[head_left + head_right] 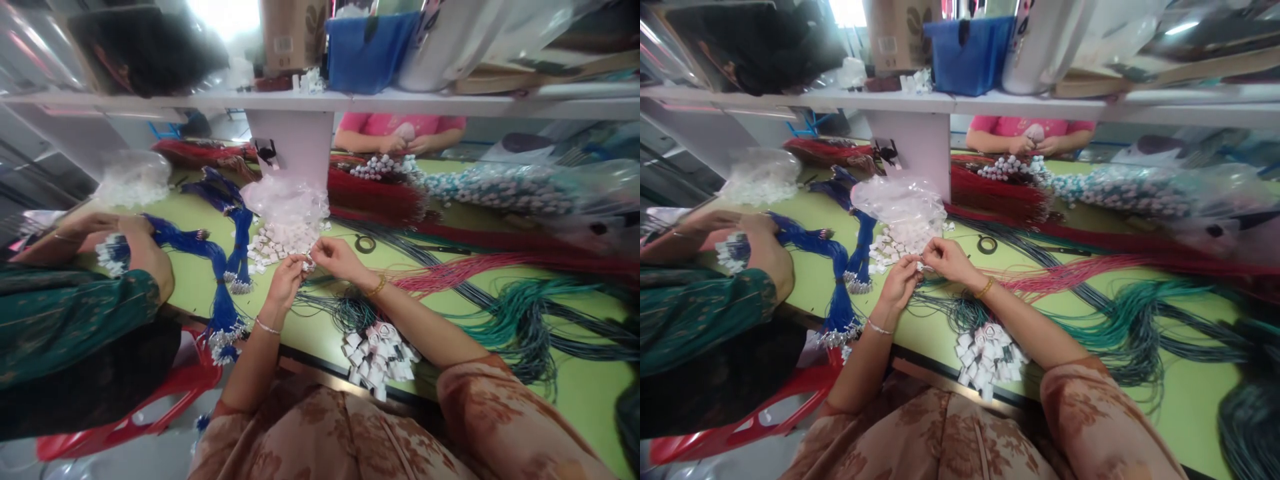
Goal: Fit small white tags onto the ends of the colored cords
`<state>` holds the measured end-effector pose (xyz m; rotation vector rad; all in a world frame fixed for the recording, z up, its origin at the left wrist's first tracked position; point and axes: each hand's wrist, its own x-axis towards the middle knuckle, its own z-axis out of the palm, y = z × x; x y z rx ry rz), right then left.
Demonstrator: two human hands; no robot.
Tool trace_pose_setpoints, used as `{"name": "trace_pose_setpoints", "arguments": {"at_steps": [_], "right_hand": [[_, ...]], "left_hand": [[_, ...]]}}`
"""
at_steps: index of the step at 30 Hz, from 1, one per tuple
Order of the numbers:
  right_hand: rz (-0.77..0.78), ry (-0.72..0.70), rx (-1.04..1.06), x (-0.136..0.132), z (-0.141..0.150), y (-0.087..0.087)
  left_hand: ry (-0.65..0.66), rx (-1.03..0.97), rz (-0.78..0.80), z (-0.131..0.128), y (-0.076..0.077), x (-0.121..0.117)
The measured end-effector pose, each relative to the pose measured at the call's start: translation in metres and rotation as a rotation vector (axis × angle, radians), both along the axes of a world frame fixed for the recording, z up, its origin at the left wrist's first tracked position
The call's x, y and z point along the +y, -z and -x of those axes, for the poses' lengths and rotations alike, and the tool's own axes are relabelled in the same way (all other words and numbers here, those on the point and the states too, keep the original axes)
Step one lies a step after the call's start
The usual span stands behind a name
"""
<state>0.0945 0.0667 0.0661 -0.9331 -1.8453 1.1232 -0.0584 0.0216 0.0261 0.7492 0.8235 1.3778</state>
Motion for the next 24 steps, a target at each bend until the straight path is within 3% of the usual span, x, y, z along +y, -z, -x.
{"name": "trace_pose_setpoints", "arguments": {"at_steps": [7, 12, 17, 20, 24], "right_hand": [[0.037, 0.001, -0.105, -0.012, -0.020, 0.025], [0.043, 0.012, -0.140, -0.012, -0.018, 0.030], [0.049, 0.018, -0.144, -0.014, -0.013, 0.032], [-0.050, 0.064, -0.212, -0.017, -0.014, 0.031], [-0.332, 0.105, -0.432, -0.021, -0.018, 0.027]], "left_hand": [[0.064, -0.062, -0.004, -0.003, 0.007, 0.002], [0.069, -0.049, -0.012, -0.004, 0.007, 0.002], [-0.011, 0.049, -0.025, -0.013, 0.009, 0.000], [-0.063, 0.073, -0.002, -0.020, 0.011, 0.000], [-0.135, 0.052, 0.029, -0.027, 0.013, 0.000]]}}
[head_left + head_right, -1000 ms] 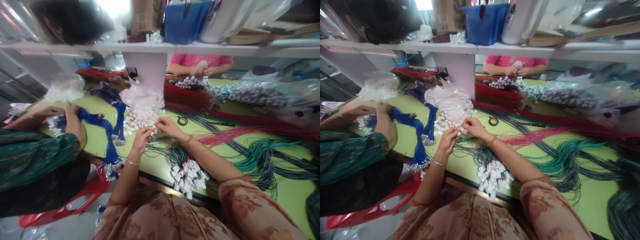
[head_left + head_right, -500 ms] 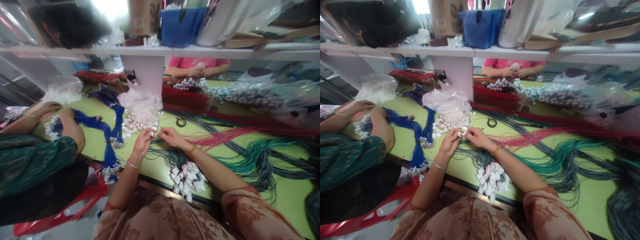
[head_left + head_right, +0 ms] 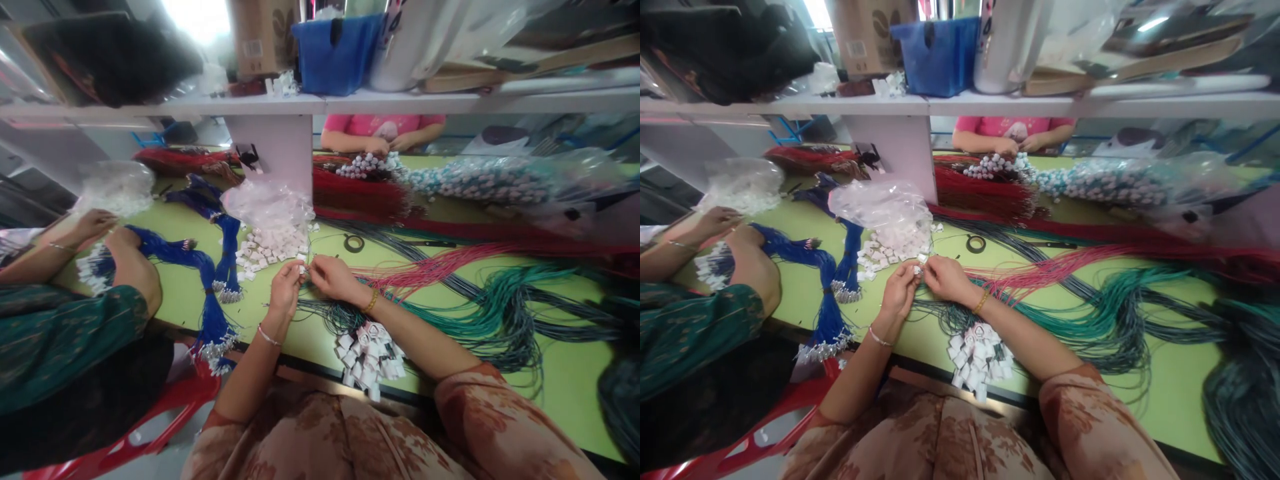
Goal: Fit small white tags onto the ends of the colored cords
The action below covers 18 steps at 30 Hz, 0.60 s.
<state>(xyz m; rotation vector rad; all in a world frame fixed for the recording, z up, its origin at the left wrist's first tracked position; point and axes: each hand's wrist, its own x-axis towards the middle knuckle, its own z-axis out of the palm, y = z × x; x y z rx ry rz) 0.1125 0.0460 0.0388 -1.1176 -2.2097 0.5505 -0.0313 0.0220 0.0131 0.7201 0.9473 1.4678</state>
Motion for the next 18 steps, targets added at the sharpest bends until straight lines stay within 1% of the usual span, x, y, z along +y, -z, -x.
{"name": "trace_pose_setpoints", "arguments": {"at_steps": [2, 4, 6, 9, 15, 18], "right_hand": [[-0.097, -0.012, -0.074, 0.000, -0.002, 0.000], [-0.136, -0.026, -0.063, -0.001, -0.003, 0.001], [-0.126, -0.015, 0.000, -0.002, -0.004, 0.002], [-0.065, 0.026, 0.098, -0.005, -0.005, 0.002], [-0.097, 0.050, 0.209, -0.009, -0.014, -0.006], [-0.017, 0.018, 0.229, -0.006, -0.015, -0.005]], "left_hand": [[-0.019, 0.015, -0.001, -0.002, 0.001, 0.000], [0.000, -0.003, 0.021, -0.002, 0.001, 0.000], [0.037, -0.040, 0.054, -0.003, 0.001, 0.000], [0.052, -0.034, 0.050, -0.003, 0.001, 0.000], [-0.056, 0.005, 0.006, 0.007, 0.005, 0.004], [0.025, -0.038, 0.018, 0.009, 0.004, 0.004]]}}
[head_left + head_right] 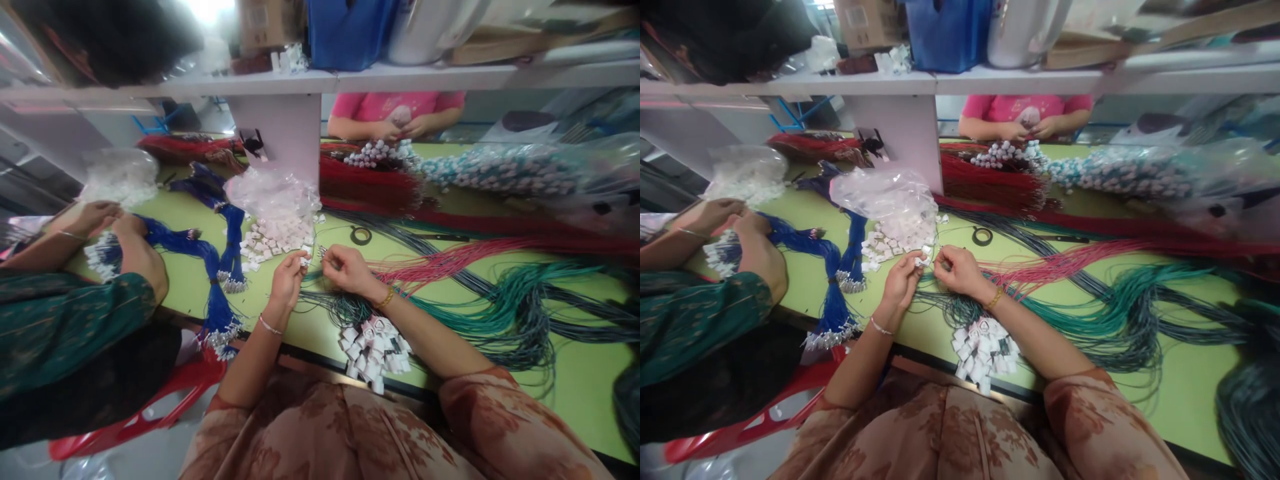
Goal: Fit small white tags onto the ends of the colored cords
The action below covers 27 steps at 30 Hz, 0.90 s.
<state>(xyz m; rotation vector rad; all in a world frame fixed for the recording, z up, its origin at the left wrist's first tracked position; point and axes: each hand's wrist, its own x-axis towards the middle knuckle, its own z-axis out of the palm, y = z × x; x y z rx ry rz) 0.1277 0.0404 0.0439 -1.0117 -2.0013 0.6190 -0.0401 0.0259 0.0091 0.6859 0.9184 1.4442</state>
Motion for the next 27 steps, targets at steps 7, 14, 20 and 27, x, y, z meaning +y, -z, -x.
{"name": "trace_pose_setpoints", "arguments": {"at_steps": [7, 14, 20, 27], "right_hand": [[0.111, -0.035, -0.001, 0.003, 0.002, 0.006], [0.073, -0.031, -0.017, 0.001, 0.003, 0.009], [0.111, -0.044, -0.046, 0.003, 0.003, 0.013], [0.105, -0.035, -0.131, -0.001, 0.003, 0.013]], "left_hand": [[0.077, -0.044, 0.030, -0.008, -0.007, -0.004], [0.063, -0.033, 0.021, -0.013, -0.006, -0.006], [0.007, 0.048, 0.009, -0.021, -0.003, -0.009], [0.001, 0.088, 0.037, -0.022, 0.001, -0.009]]}}
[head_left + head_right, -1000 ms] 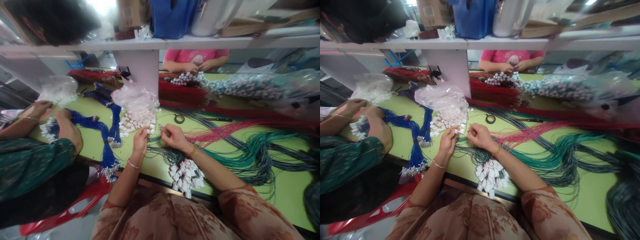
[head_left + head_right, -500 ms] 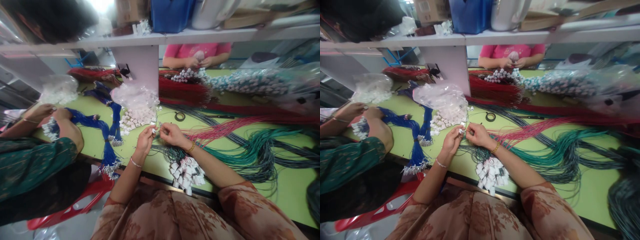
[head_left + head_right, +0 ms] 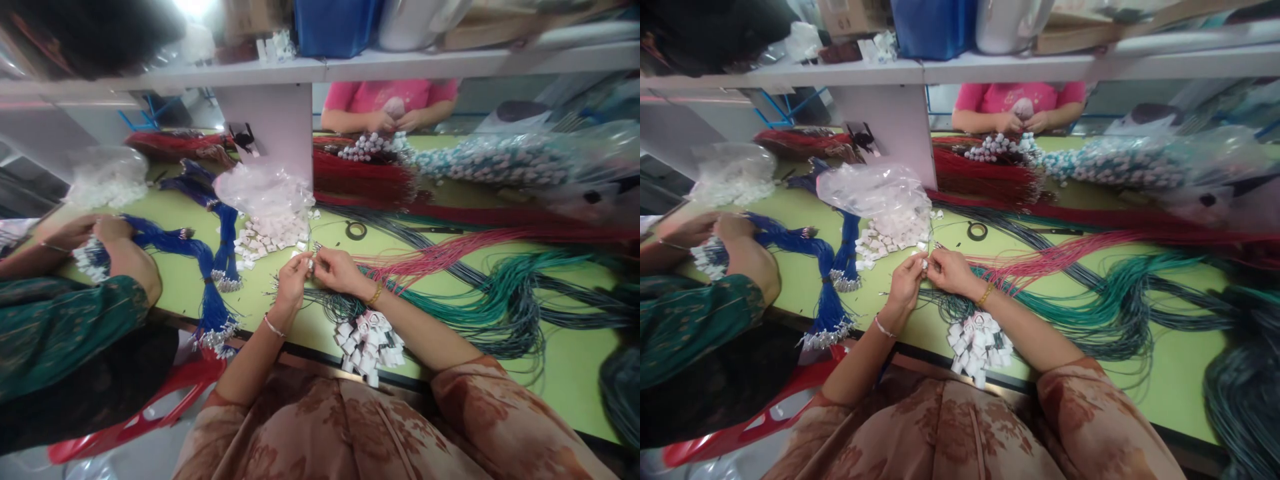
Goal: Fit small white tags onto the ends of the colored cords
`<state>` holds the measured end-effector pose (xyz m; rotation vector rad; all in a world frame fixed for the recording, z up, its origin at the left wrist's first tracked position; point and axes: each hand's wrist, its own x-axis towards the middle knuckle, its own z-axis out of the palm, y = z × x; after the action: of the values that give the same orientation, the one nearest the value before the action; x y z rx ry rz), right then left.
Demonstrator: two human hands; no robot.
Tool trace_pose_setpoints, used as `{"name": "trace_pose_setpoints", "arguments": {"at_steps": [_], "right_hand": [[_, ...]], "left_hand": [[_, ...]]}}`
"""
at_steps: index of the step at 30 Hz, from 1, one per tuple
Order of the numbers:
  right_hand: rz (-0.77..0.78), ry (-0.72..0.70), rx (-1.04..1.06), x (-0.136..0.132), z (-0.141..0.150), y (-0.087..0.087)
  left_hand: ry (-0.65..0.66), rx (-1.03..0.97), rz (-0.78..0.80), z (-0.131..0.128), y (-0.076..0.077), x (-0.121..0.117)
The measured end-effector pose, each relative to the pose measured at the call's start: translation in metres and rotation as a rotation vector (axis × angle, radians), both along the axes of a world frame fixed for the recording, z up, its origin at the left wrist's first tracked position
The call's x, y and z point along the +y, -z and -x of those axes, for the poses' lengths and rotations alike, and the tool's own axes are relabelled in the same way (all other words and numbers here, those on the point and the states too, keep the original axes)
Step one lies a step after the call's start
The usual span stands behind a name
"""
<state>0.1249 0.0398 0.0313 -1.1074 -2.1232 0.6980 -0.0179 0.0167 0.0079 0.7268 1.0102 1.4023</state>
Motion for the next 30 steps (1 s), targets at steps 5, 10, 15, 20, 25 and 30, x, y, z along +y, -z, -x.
{"name": "trace_pose_setpoints", "arguments": {"at_steps": [5, 10, 15, 20, 25, 30], "right_hand": [[0.124, 0.042, -0.016, 0.027, -0.020, -0.001], [0.119, 0.154, -0.445, 0.052, -0.032, 0.013], [0.119, 0.192, -0.485, 0.049, -0.030, 0.021], [0.113, 0.147, -0.499, 0.048, -0.031, 0.019], [0.107, 0.175, -0.522, 0.052, -0.032, 0.022], [0.060, 0.240, -0.326, 0.050, -0.038, 0.017]], "left_hand": [[0.062, 0.038, 0.061, -0.001, 0.000, 0.001], [0.132, 0.076, 0.098, 0.001, -0.001, 0.002], [0.134, 0.088, 0.103, 0.007, -0.004, 0.002], [0.156, 0.085, 0.104, 0.006, -0.019, 0.003], [0.207, 0.099, 0.075, -0.005, -0.032, 0.007], [0.131, 0.022, 0.098, -0.012, -0.021, 0.012]]}}
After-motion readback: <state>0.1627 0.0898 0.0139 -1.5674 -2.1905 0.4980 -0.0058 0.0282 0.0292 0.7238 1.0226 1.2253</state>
